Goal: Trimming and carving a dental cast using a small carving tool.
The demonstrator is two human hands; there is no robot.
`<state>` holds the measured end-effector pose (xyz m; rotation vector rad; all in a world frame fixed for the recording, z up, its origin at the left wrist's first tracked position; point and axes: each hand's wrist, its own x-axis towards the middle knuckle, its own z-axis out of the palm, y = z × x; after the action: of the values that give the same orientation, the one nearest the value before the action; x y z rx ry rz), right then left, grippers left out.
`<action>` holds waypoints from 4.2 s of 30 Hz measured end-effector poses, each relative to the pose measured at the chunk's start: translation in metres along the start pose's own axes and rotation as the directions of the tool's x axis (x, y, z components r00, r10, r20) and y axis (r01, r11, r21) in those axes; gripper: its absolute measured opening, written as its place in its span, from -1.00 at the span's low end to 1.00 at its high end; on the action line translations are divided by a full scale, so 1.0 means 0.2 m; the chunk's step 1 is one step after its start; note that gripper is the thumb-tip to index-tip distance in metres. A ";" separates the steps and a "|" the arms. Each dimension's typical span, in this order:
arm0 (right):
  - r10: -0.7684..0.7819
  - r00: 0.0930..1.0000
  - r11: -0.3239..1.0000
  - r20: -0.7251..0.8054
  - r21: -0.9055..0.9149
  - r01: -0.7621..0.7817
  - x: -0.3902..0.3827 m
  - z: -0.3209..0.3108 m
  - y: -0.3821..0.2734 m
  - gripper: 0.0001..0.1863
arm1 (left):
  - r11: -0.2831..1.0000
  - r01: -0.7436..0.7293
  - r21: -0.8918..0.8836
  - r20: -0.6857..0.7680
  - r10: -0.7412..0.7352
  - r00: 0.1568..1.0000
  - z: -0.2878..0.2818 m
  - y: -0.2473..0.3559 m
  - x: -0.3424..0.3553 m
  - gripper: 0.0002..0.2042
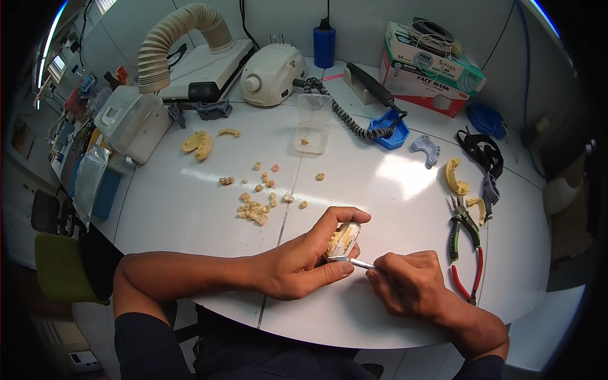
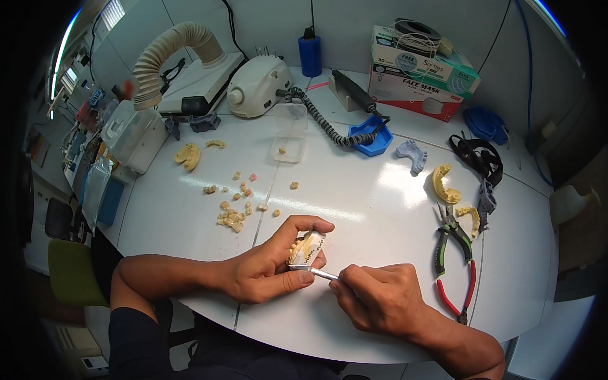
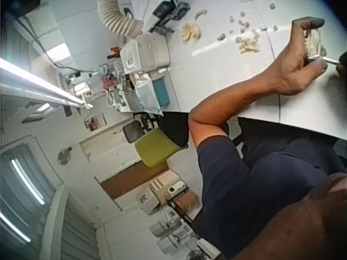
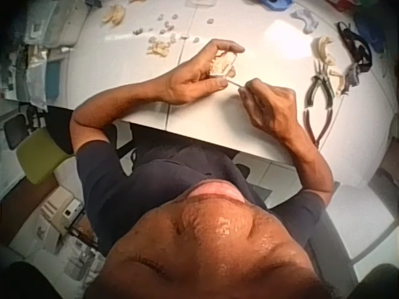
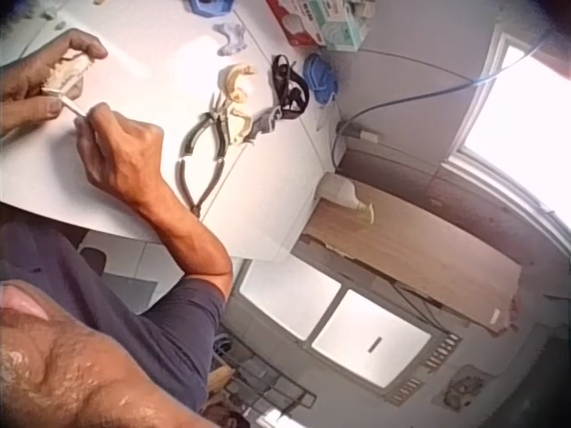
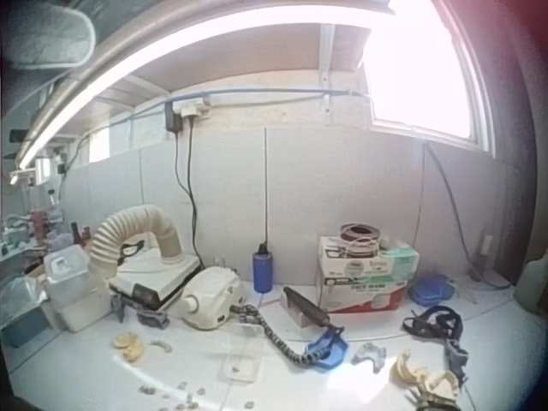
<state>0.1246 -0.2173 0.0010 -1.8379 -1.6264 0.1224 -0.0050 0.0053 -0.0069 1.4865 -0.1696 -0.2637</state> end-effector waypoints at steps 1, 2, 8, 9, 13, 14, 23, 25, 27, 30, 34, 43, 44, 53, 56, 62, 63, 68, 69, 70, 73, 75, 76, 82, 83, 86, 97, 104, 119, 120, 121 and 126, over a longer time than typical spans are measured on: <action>-0.003 1.000 1.000 -0.010 -0.005 0.003 0.00 0.00 0.00 -0.78 | 1.000 -0.001 -0.003 -0.005 0.001 1.000 0.00 0.00 0.00 -0.32; -0.004 1.000 1.000 -0.010 -0.005 0.004 0.00 0.00 0.00 -0.78 | 1.000 -0.001 -0.006 -0.011 0.001 1.000 0.00 -0.01 0.00 -0.33; 0.006 1.000 1.000 -0.015 -0.013 -0.007 0.00 0.00 0.00 -0.78 | 0.999 -0.016 0.032 -0.030 0.017 0.999 0.01 -0.01 0.00 -0.39; 0.013 1.000 1.000 -0.019 -0.015 -0.013 0.00 0.00 0.00 -0.78 | 0.999 -0.016 0.032 -0.029 0.017 0.999 0.01 0.00 0.00 -0.39; 0.020 0.999 1.000 -0.050 -0.023 -0.021 0.00 0.00 0.00 -0.78 | 0.998 0.011 0.062 -0.044 -0.008 0.999 0.01 0.00 0.01 -0.42; 0.020 0.999 1.000 -0.050 -0.023 -0.021 -0.01 0.01 0.00 -0.78 | 0.997 0.010 0.082 -0.051 -0.005 0.999 0.01 0.00 0.01 -0.43; -0.010 1.000 1.000 -0.019 -0.010 0.010 0.00 0.00 0.00 -0.78 | 0.996 -0.058 0.062 -0.052 0.061 0.997 0.02 -0.02 -0.01 -0.30; -0.011 1.000 1.000 -0.005 -0.024 0.011 0.00 -0.01 0.00 -0.79 | 0.996 -0.064 0.060 -0.050 0.067 0.996 0.03 -0.03 0.00 -0.31; -0.013 1.000 1.000 -0.009 -0.027 0.013 0.00 -0.01 0.00 -0.79 | 0.996 -0.071 0.056 -0.047 0.073 0.996 0.03 -0.03 0.00 -0.31; -0.012 0.999 1.000 -0.030 -0.028 0.012 0.00 0.00 0.00 -0.80 | 0.996 -0.041 0.084 -0.044 0.045 0.998 0.02 -0.02 0.00 -0.32; -0.003 0.999 0.999 -0.054 -0.042 0.001 0.00 0.00 0.00 -0.80 | 0.991 -0.064 0.120 -0.075 0.073 0.995 0.03 -0.02 0.00 -0.36; 0.008 0.996 0.999 -0.087 -0.051 -0.012 0.00 0.00 -0.01 -0.79 | 0.970 -0.087 0.227 -0.157 0.124 0.980 0.05 -0.03 0.00 -0.45; 0.006 0.996 0.999 -0.087 -0.052 -0.010 0.00 0.00 -0.01 -0.79 | 0.973 -0.076 0.217 -0.166 0.114 0.979 0.05 -0.03 0.00 -0.47; 0.018 0.997 0.998 -0.081 -0.058 -0.023 0.00 -0.01 -0.01 -0.78 | 0.969 -0.029 0.245 -0.136 0.064 0.989 0.04 0.00 0.00 -0.47; -0.001 0.996 0.999 -0.094 -0.033 -0.002 0.00 0.00 -0.01 -0.79 | 0.944 -0.100 0.315 -0.132 0.148 0.980 0.04 -0.01 0.00 -0.36; 0.006 0.998 1.000 -0.058 -0.021 -0.007 -0.01 0.01 -0.01 -0.78 | 0.993 -0.042 0.107 -0.077 0.050 0.996 0.03 0.01 -0.01 -0.29; 0.003 0.999 1.000 -0.055 -0.023 -0.004 -0.01 0.01 0.00 -0.79 | 0.993 -0.042 0.107 -0.078 0.050 0.996 0.03 0.01 -0.01 -0.29; -0.001 0.999 1.000 -0.052 -0.022 0.000 -0.01 0.01 0.00 -0.79 | 0.998 -0.022 0.057 -0.044 0.025 0.999 0.01 0.00 0.00 -0.30; -0.003 0.998 1.000 -0.057 -0.024 0.002 -0.01 0.01 0.00 -0.79 | 0.998 -0.022 0.057 -0.044 0.025 0.999 0.02 0.00 0.00 -0.30; -0.006 0.998 1.000 -0.062 -0.026 0.004 -0.01 0.01 0.00 -0.78 | 1.000 -0.022 0.013 -0.036 0.023 0.999 0.02 0.00 0.00 -0.31; -0.009 0.998 0.999 -0.063 -0.044 0.006 -0.01 0.01 0.00 -0.78 | 0.998 -0.019 -0.056 -0.020 0.018 1.000 0.01 -0.01 0.00 -0.33; -0.009 0.998 0.999 -0.063 -0.043 0.006 -0.01 0.01 0.00 -0.78 | 0.997 -0.016 -0.082 -0.012 0.015 1.000 0.01 -0.01 0.01 -0.34; -0.009 0.998 0.999 -0.064 -0.042 0.006 -0.01 0.01 0.00 -0.78 | 0.996 -0.013 -0.088 -0.017 0.011 1.000 0.01 -0.01 0.01 -0.36; -0.010 0.997 0.999 -0.071 -0.047 0.006 0.00 0.01 0.00 -0.78 | 0.995 -0.026 -0.093 -0.051 0.021 0.998 0.03 0.01 0.01 -0.45; -0.010 0.997 0.999 -0.070 -0.046 0.007 0.00 0.01 0.00 -0.78 | 0.997 -0.029 -0.069 -0.046 0.026 0.999 0.02 0.00 0.00 -0.46; -0.013 0.998 0.999 -0.068 -0.052 0.009 -0.01 0.01 0.00 -0.78 | 0.999 -0.011 -0.041 -0.041 0.009 0.999 0.01 0.02 0.00 -0.47; -0.004 0.997 0.999 -0.082 -0.042 0.001 0.00 0.00 -0.01 -0.79 | 1.000 -0.001 -0.001 -0.066 0.001 0.998 0.02 0.02 0.00 -0.51; -0.005 0.997 0.999 -0.076 -0.035 0.003 0.00 0.00 -0.01 -0.80 | 1.000 -0.002 0.026 -0.046 0.004 0.999 0.01 0.00 0.00 -0.50; -0.015 0.998 1.000 -0.063 -0.022 0.014 -0.01 0.00 -0.01 -0.80 | 0.999 -0.008 -0.048 -0.026 0.006 1.000 0.01 0.01 0.00 -0.49; -0.011 0.998 1.000 -0.063 -0.027 0.009 -0.01 0.00 -0.01 -0.80 | 0.999 -0.008 -0.048 -0.027 0.006 1.000 0.02 0.00 0.00 -0.49; -0.007 0.998 1.000 -0.064 -0.031 0.005 -0.01 0.00 -0.01 -0.80 | 0.999 -0.015 -0.030 -0.036 0.014 0.999 0.02 0.00 0.00 -0.50; 0.000 0.997 0.999 -0.081 -0.033 -0.003 0.00 0.00 -0.01 -0.79 | 0.999 -0.030 -0.014 -0.062 0.029 0.998 0.03 0.00 0.01 -0.54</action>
<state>0.1224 -0.2172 0.0028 -1.8447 -1.5793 0.0215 -0.0053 0.0000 -0.0062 1.4742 -0.1397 -0.1951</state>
